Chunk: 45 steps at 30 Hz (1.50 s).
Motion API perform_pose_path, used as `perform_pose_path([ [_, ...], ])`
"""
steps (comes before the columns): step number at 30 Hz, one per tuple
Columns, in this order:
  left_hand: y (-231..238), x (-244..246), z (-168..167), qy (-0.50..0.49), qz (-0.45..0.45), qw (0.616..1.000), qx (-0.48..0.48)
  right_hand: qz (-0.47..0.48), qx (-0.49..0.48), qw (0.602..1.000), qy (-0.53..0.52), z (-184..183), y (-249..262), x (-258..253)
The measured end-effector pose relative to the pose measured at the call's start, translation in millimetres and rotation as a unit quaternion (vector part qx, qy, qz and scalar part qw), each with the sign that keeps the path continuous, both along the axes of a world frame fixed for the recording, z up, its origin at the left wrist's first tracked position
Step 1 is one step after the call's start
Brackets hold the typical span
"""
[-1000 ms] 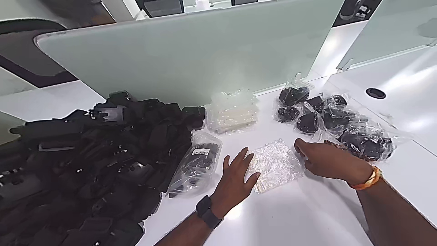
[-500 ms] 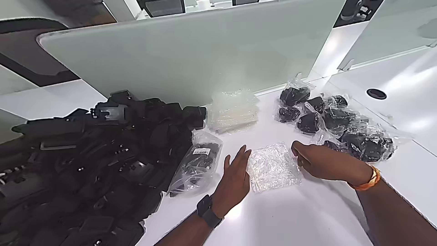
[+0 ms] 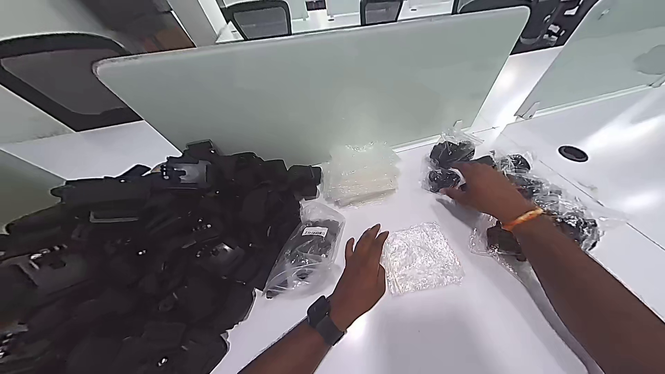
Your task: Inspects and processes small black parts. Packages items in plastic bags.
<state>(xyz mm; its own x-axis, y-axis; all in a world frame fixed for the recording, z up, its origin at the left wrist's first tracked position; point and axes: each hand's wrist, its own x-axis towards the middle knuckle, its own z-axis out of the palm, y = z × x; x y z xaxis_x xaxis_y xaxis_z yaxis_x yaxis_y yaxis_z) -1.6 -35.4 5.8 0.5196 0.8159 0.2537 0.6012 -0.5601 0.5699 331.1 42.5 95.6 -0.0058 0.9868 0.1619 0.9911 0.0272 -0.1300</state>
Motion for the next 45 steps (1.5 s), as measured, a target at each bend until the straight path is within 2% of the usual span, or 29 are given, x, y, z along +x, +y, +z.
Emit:
perform_pose_path([
  [3,0,0,1,0.002,0.003,1.0,-0.005,0.0,-0.033,0.998,-0.058,-19,24,-6],
  [5,0,0,2,-0.001,0.002,1.0,-0.007,0.008,-0.023,0.996,-0.082,-18,31,-10],
  [8,0,-1,0,0.002,0.0,1.0,-0.011,-0.022,-0.042,0.998,-0.033,14,36,-12],
  [11,1,0,0,0.004,-0.002,1.0,-0.01,-0.064,0.01,0.997,-0.031,42,36,-2],
  [16,1,1,2,0.008,-0.001,1.0,-0.014,-0.128,0.092,0.985,-0.075,52,32,-11],
  [19,0,0,3,0.012,-0.001,1.0,-0.021,0.0,0.105,0.993,-0.062,34,25,-31],
  [21,1,0,3,0.012,-0.002,1.0,-0.018,0.101,0.055,0.992,-0.048,8,25,-41],
  [22,1,0,3,0.013,-0.002,1.0,-0.019,0.117,0.024,0.992,-0.043,-7,28,-45],
  [25,0,-1,3,0.014,0.0,1.0,-0.016,0.058,-0.049,0.996,-0.053,-37,39,-47],
  [31,0,0,3,0.007,-0.001,1.0,-0.017,-0.021,-0.02,0.995,-0.095,-44,43,-49],
  [33,0,0,4,0.008,-0.002,1.0,-0.018,-0.023,0.002,0.999,-0.045,-42,45,-40],
  [36,-1,0,4,0.004,0.001,1.0,-0.016,-0.029,0.082,0.987,0.137,-23,45,-11],
  [39,-1,0,4,0.013,0.0,1.0,-0.019,-0.07,0.182,0.924,0.329,11,40,9],
  [41,-1,1,4,0.014,-0.001,1.0,-0.015,-0.063,0.253,0.875,0.408,33,30,18],
  [43,-1,1,4,0.013,0.001,1.0,-0.01,-0.041,0.333,0.829,0.448,51,17,21],
  [45,-1,1,4,0.011,-0.001,1.0,-0.008,-0.002,0.393,0.819,0.418,61,-4,13],
])
